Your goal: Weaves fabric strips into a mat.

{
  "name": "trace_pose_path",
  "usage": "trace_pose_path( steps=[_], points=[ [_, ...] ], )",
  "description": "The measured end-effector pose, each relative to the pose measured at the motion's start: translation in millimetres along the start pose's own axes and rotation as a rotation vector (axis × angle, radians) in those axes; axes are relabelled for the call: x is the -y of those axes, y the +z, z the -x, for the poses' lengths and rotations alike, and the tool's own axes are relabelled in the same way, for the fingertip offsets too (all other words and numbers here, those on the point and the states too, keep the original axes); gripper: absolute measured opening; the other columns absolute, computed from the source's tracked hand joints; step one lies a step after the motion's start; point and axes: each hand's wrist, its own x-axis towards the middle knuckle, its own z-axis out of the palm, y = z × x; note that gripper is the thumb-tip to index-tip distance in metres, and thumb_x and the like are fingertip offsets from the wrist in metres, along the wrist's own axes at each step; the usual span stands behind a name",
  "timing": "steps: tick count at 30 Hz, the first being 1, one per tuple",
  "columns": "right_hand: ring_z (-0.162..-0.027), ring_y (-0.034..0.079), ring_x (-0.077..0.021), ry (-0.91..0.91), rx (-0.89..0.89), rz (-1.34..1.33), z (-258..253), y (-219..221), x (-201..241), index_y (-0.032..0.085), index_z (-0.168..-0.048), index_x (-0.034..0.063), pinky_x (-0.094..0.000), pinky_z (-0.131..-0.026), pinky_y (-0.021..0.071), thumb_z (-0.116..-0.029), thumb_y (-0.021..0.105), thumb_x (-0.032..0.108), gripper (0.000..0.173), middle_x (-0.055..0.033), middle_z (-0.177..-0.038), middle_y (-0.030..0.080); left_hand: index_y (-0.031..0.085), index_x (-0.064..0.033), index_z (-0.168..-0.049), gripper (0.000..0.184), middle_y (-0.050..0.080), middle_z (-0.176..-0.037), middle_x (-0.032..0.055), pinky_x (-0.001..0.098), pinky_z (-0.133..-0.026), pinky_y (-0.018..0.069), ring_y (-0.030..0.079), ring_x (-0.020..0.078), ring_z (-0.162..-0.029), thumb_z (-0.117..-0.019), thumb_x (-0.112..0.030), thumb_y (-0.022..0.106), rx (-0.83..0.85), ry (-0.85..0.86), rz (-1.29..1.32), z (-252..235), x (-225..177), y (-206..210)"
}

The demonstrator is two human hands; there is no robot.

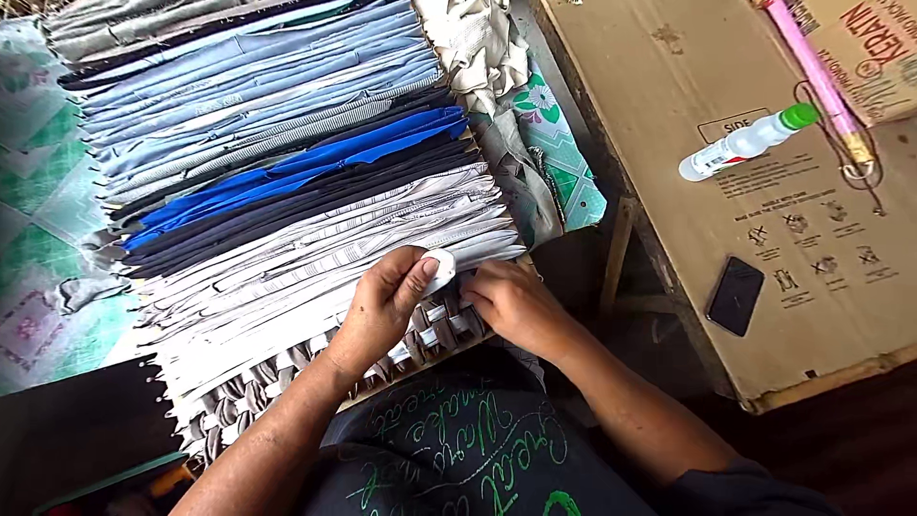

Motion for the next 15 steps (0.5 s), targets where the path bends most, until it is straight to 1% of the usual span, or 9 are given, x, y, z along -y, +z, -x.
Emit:
trace_pose_path(
  steps=[1, 3, 5, 7, 8, 10, 11, 12, 15],
  points=[
    [-0.086, 0.068, -0.0368, 0.040, 0.040, 0.131, 1.7, 12.8, 2.6, 0.076, -0.094, 0.0012, -0.0570, -0.081, 0.0520, -0.0966, 0.065, 0.017, 0.020, -0.0176, -0.087, 0.067, 0.064, -0.0068, -0.097, 0.021, 0.060, -0.078, -0.0064, 0.0158, -0.066, 0.0512, 0.058, -0.0019, -0.069, -0.1070, -0.018, 0.049, -0.009, -0.023, 0.000, 3.1, 2.6, -1.6],
    [-0.085, 0.067, -0.0401, 0.112, 0.048, 0.322, -1.7, 26.9, 11.0, 0.073, -0.089, -0.0012, -0.0573, -0.079, 0.0503, -0.0964, 0.065, 0.026, 0.029, -0.0201, -0.085, 0.065, 0.065, -0.0051, -0.096, 0.020, 0.060, -0.077, -0.0048, 0.0155, -0.065, 0.0513, 0.059, -0.0019, -0.068, -0.1060, -0.018, 0.052, -0.004, -0.045, -0.049, 6.1, 5.6, 0.2],
    [-0.086, 0.066, -0.0409, 0.153, 0.025, 0.381, -8.7, 32.8, 14.4, 0.071, -0.085, -0.0032, -0.0563, -0.079, 0.0489, -0.0935, 0.068, 0.033, 0.037, -0.0214, -0.086, 0.065, 0.068, -0.0022, -0.096, 0.022, 0.062, -0.080, -0.0002, 0.0171, -0.066, 0.0502, 0.058, 0.0008, -0.070, -0.1047, -0.018, 0.055, 0.030, -0.049, -0.121, 6.2, 7.6, 7.5],
    [-0.084, 0.067, -0.0407, 0.146, -0.055, 0.361, -12.0, 39.6, 10.8, 0.070, -0.081, -0.0029, -0.0561, -0.077, 0.0493, -0.0885, 0.073, 0.031, 0.034, -0.0210, -0.083, 0.065, 0.069, -0.0005, -0.096, 0.023, 0.064, -0.082, 0.0039, 0.0204, -0.068, 0.0502, 0.059, 0.0046, -0.071, -0.1039, -0.019, 0.057, 0.071, -0.051, -0.197, 4.2, 10.7, 19.4],
    [-0.086, 0.066, -0.0412, 0.153, -0.063, 0.327, -12.8, 41.7, 9.2, 0.071, -0.083, -0.0030, -0.0571, -0.079, 0.0486, -0.0887, 0.073, 0.027, 0.031, -0.0212, -0.083, 0.065, 0.070, 0.0005, -0.096, 0.024, 0.065, -0.083, 0.0067, 0.0245, -0.069, 0.0509, 0.060, 0.0088, -0.073, -0.1037, -0.019, 0.058, 0.087, -0.063, -0.248, 2.4, 12.2, 25.7],
    [-0.096, 0.066, -0.0422, 0.208, 0.002, 0.248, -14.7, 38.1, 9.4, 0.074, -0.092, -0.0036, -0.0593, -0.087, 0.0472, -0.0898, 0.073, 0.022, 0.025, -0.0224, -0.092, 0.068, 0.070, 0.0033, -0.099, 0.027, 0.067, -0.088, 0.0135, 0.0369, -0.074, 0.0533, 0.065, 0.0206, -0.079, -0.1046, -0.019, 0.057, 0.128, -0.120, -0.353, -1.7, 14.9, 33.3],
    [-0.099, 0.065, -0.0425, 0.227, 0.040, 0.200, -15.2, 33.2, 8.8, 0.074, -0.094, -0.0045, -0.0600, -0.090, 0.0466, -0.0899, 0.073, 0.020, 0.025, -0.0230, -0.094, 0.068, 0.071, 0.0045, -0.101, 0.028, 0.069, -0.092, 0.0171, 0.0437, -0.078, 0.0552, 0.068, 0.0270, -0.084, -0.1049, -0.019, 0.056, 0.164, -0.155, -0.404, -3.6, 16.8, 34.0],
    [-0.099, 0.065, -0.0427, 0.222, 0.057, 0.151, -14.6, 28.6, 6.2, 0.073, -0.091, -0.0053, -0.0609, -0.089, 0.0467, -0.0898, 0.073, 0.018, 0.023, -0.0231, -0.093, 0.066, 0.071, 0.0057, -0.103, 0.029, 0.070, -0.097, 0.0202, 0.0490, -0.082, 0.0552, 0.070, 0.0321, -0.090, -0.1053, -0.018, 0.055, 0.211, -0.194, -0.427, -4.8, 19.0, 33.9],
    [-0.088, 0.063, -0.0361, 0.183, 0.028, 0.014, -10.1, 23.0, -5.7, 0.069, -0.079, -0.0032, -0.0564, -0.082, 0.0474, -0.0900, 0.070, 0.014, 0.020, -0.0173, -0.083, 0.061, 0.072, 0.0056, -0.104, 0.030, 0.071, -0.102, 0.0224, 0.0540, -0.089, 0.0523, 0.069, 0.0369, -0.100, -0.1057, -0.018, 0.053, 0.338, -0.278, -0.481, -9.5, 23.5, 34.3]
  ],
)
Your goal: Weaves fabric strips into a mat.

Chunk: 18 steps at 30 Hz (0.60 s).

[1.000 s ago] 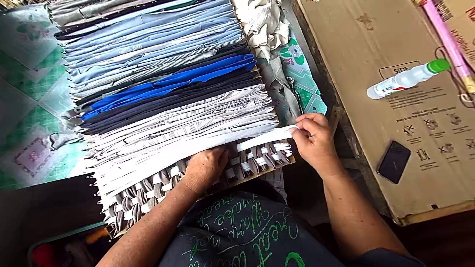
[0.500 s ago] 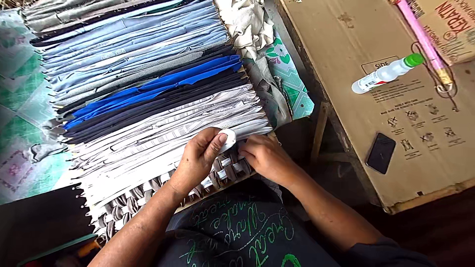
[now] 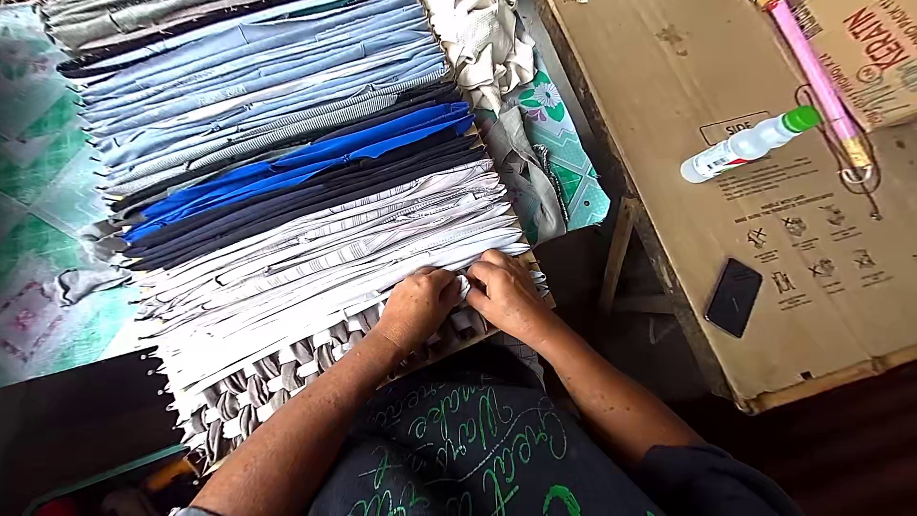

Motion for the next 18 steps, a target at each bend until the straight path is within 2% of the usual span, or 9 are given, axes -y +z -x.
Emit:
trace_pose_path(
  steps=[5, 7, 9, 10, 11, 12, 14, 16, 18],
  points=[
    [-0.083, 0.061, -0.0301, 0.010, -0.039, -0.065, 3.5, 2.7, 0.2, 0.068, -0.077, -0.0009, -0.0519, -0.081, 0.0468, -0.0914, 0.065, 0.014, 0.021, -0.0131, -0.080, 0.058, 0.069, 0.0024, -0.110, 0.031, 0.069, -0.111, 0.0242, 0.0593, -0.091, 0.0499, 0.066, 0.0423, -0.111, -0.1068, -0.022, 0.050, 0.183, -0.227, -0.285, -20.7, -12.7, 2.8],
    [-0.083, 0.061, -0.0304, -0.020, -0.037, -0.041, 5.6, 3.8, 0.5, 0.071, -0.080, -0.0006, -0.0522, -0.082, 0.0469, -0.0925, 0.063, 0.015, 0.021, -0.0128, -0.079, 0.058, 0.069, 0.0027, -0.109, 0.029, 0.070, -0.108, 0.0248, 0.0603, -0.091, 0.0494, 0.066, 0.0428, -0.111, -0.1061, -0.021, 0.051, 0.182, -0.277, -0.251, -27.5, -15.0, 1.0],
    [-0.086, 0.063, -0.0321, -0.074, -0.019, 0.008, 10.9, 5.1, 0.3, 0.073, -0.085, 0.0000, -0.0539, -0.087, 0.0470, -0.0941, 0.061, 0.015, 0.022, -0.0136, -0.081, 0.061, 0.070, 0.0040, -0.103, 0.025, 0.070, -0.099, 0.0239, 0.0592, -0.089, 0.0502, 0.068, 0.0401, -0.102, -0.1035, -0.016, 0.056, 0.143, -0.278, -0.063, -29.5, -10.5, -3.5],
    [-0.089, 0.064, -0.0326, -0.096, -0.004, 0.041, 14.3, 5.3, 0.6, 0.073, -0.087, 0.0009, -0.0542, -0.090, 0.0464, -0.0951, 0.060, 0.016, 0.022, -0.0138, -0.084, 0.062, 0.069, 0.0039, -0.100, 0.022, 0.068, -0.092, 0.0208, 0.0547, -0.084, 0.0511, 0.067, 0.0348, -0.093, -0.1032, -0.012, 0.055, 0.132, -0.269, 0.069, -28.7, -8.4, -5.9],
    [-0.090, 0.063, -0.0330, -0.116, 0.000, 0.071, 18.0, 6.0, 0.6, 0.074, -0.089, 0.0019, -0.0545, -0.092, 0.0459, -0.0953, 0.059, 0.017, 0.022, -0.0140, -0.086, 0.062, 0.067, 0.0017, -0.096, 0.021, 0.062, -0.082, 0.0139, 0.0456, -0.075, 0.0487, 0.061, 0.0253, -0.080, -0.1034, -0.010, 0.051, 0.118, -0.266, 0.222, -25.8, -6.6, -6.2],
    [-0.091, 0.063, -0.0335, -0.133, -0.002, 0.103, 21.6, 6.6, 0.8, 0.075, -0.092, 0.0028, -0.0548, -0.093, 0.0459, -0.0955, 0.058, 0.017, 0.023, -0.0142, -0.088, 0.063, 0.066, -0.0008, -0.094, 0.024, 0.058, -0.079, 0.0082, 0.0386, -0.070, 0.0458, 0.056, 0.0179, -0.075, -0.1044, -0.012, 0.047, 0.113, -0.284, 0.369, -21.9, -6.9, -6.6],
    [-0.091, 0.063, -0.0332, -0.136, -0.028, 0.152, 25.9, 6.1, 1.2, 0.077, -0.097, 0.0047, -0.0539, -0.093, 0.0456, -0.0958, 0.057, 0.018, 0.024, -0.0136, -0.089, 0.063, 0.067, -0.0025, -0.093, 0.027, 0.060, -0.082, 0.0055, 0.0359, -0.073, 0.0463, 0.056, 0.0139, -0.077, -0.1051, -0.018, 0.047, 0.087, -0.313, 0.559, -17.2, -6.5, -4.8],
    [-0.087, 0.064, -0.0328, -0.099, -0.084, 0.142, 25.6, 2.9, -0.7, 0.077, -0.090, 0.0044, -0.0542, -0.091, 0.0479, -0.0961, 0.058, 0.018, 0.024, -0.0131, -0.084, 0.063, 0.064, -0.0050, -0.088, 0.026, 0.056, -0.071, 0.0007, 0.0283, -0.064, 0.0452, 0.053, 0.0087, -0.066, -0.1067, -0.020, 0.053, 0.019, -0.311, 0.665, -16.2, -4.4, 2.6],
    [-0.083, 0.065, -0.0328, -0.047, -0.154, 0.084, 21.4, -1.3, -5.0, 0.076, -0.087, 0.0023, -0.0550, -0.085, 0.0496, -0.0964, 0.058, 0.019, 0.026, -0.0134, -0.080, 0.063, 0.066, -0.0054, -0.089, 0.024, 0.059, -0.072, 0.0004, 0.0285, -0.066, 0.0491, 0.057, 0.0084, -0.067, -0.1056, -0.018, 0.053, -0.011, -0.292, 0.737, -14.5, -0.5, 5.1]
  ],
)
